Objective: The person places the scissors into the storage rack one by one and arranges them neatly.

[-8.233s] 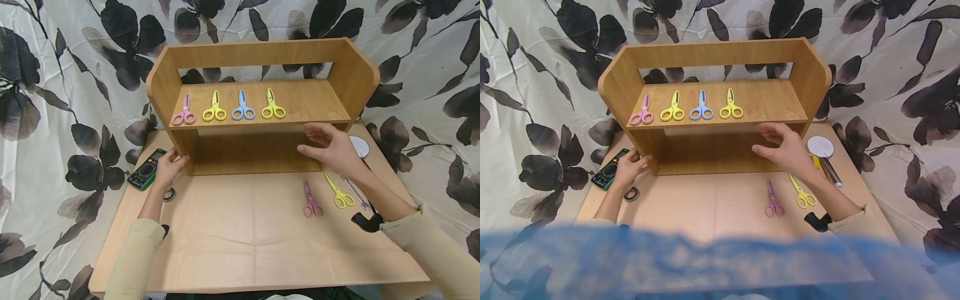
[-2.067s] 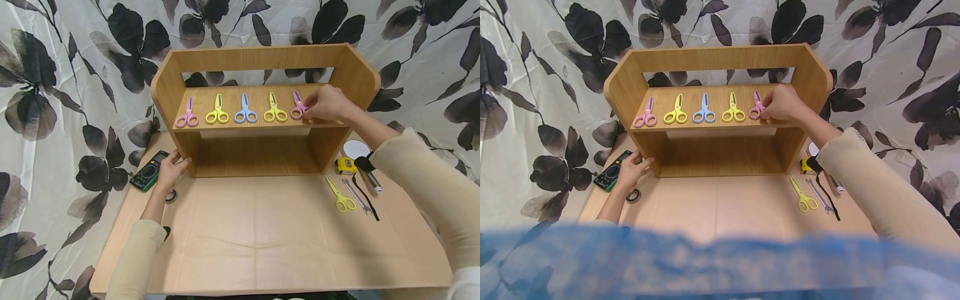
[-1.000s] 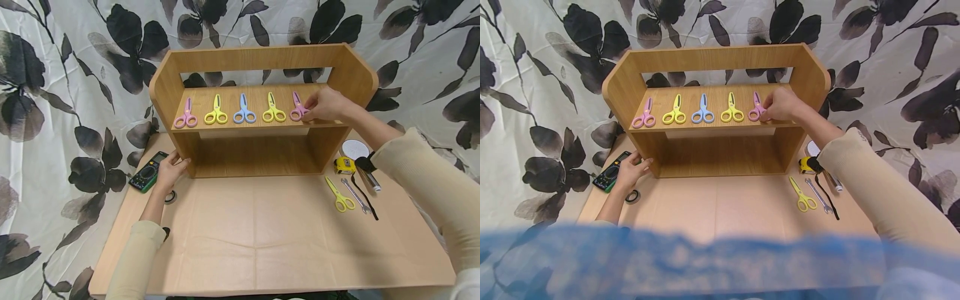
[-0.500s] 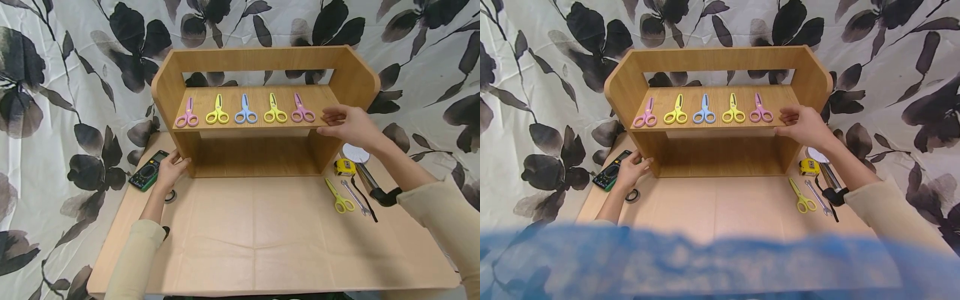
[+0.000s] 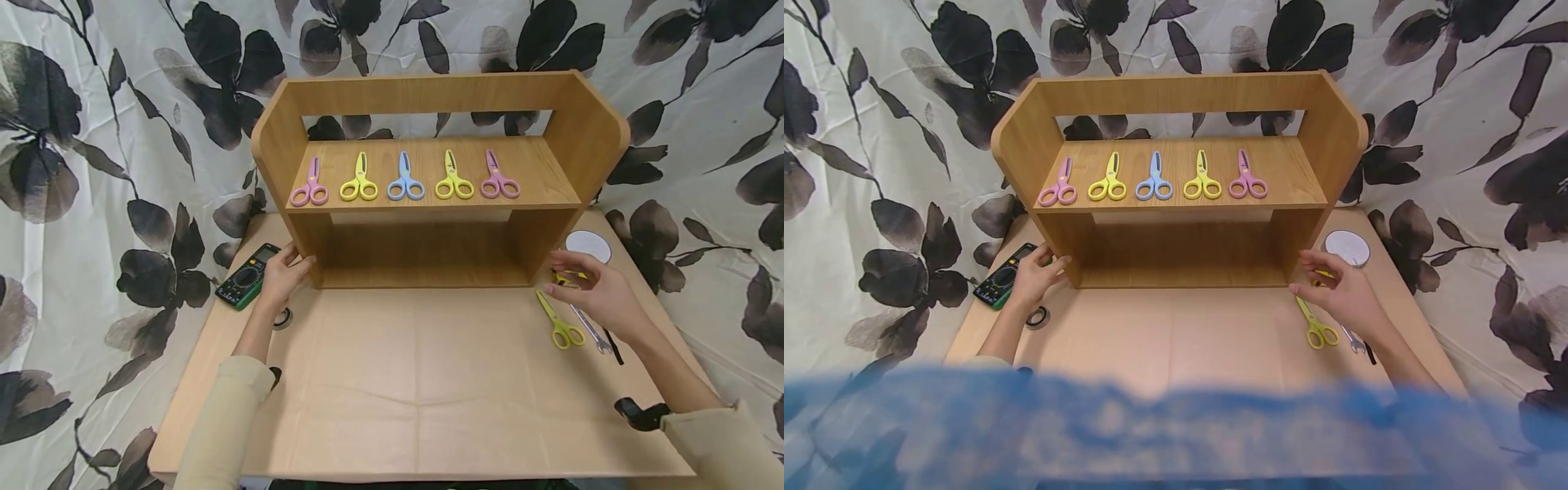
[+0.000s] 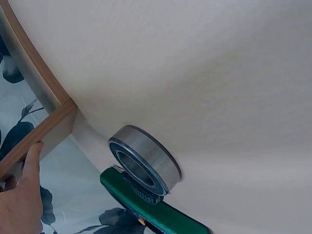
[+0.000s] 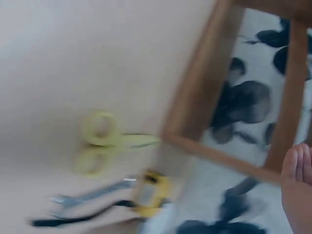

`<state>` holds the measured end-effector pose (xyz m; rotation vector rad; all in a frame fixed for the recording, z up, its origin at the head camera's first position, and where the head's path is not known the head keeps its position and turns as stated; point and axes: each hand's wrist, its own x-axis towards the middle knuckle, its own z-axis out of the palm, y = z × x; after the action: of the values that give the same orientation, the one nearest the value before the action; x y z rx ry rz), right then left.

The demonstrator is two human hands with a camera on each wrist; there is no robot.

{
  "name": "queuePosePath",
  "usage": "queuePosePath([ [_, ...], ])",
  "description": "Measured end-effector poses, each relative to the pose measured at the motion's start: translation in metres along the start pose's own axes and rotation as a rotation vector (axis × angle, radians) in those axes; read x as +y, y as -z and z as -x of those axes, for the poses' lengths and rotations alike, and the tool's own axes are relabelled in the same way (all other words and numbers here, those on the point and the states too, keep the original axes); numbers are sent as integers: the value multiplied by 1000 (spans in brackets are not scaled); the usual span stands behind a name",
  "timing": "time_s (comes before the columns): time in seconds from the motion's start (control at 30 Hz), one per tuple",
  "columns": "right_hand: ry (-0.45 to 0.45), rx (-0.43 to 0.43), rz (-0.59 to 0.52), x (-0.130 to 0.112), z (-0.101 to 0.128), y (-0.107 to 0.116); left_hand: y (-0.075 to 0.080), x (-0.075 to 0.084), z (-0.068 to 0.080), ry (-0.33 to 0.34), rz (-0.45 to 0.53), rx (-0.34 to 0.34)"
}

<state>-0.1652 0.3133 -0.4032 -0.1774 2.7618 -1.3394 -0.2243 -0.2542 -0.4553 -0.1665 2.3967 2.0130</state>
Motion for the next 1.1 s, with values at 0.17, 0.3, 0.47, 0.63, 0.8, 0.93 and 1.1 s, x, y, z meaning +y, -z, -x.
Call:
queuePosePath([
  [0.17, -52, -25, -3, 48, 15, -8, -1, -8, -6, -25, -17, 9],
  [0.3, -79, -62, -21, 78, 23, -11, -2, -6, -6, -22, -8, 2],
  [0.47, -67, -96, -60, 103, 31, -14, -3, 3, -3, -1, 14, -12],
  [0.63, -89, -112, -9, 123, 35, -17, -3, 5, -2, 3, 19, -19],
  [0.8, -110, -119, 62, 138, 37, -21, -3, -4, -4, -13, 3, -5],
  [0.93, -112, -115, 69, 142, 37, -25, -2, -8, -5, -24, -2, 2],
  [1.1, -135, -94, 110, 143, 36, -32, -1, -10, -6, -22, 3, 6],
])
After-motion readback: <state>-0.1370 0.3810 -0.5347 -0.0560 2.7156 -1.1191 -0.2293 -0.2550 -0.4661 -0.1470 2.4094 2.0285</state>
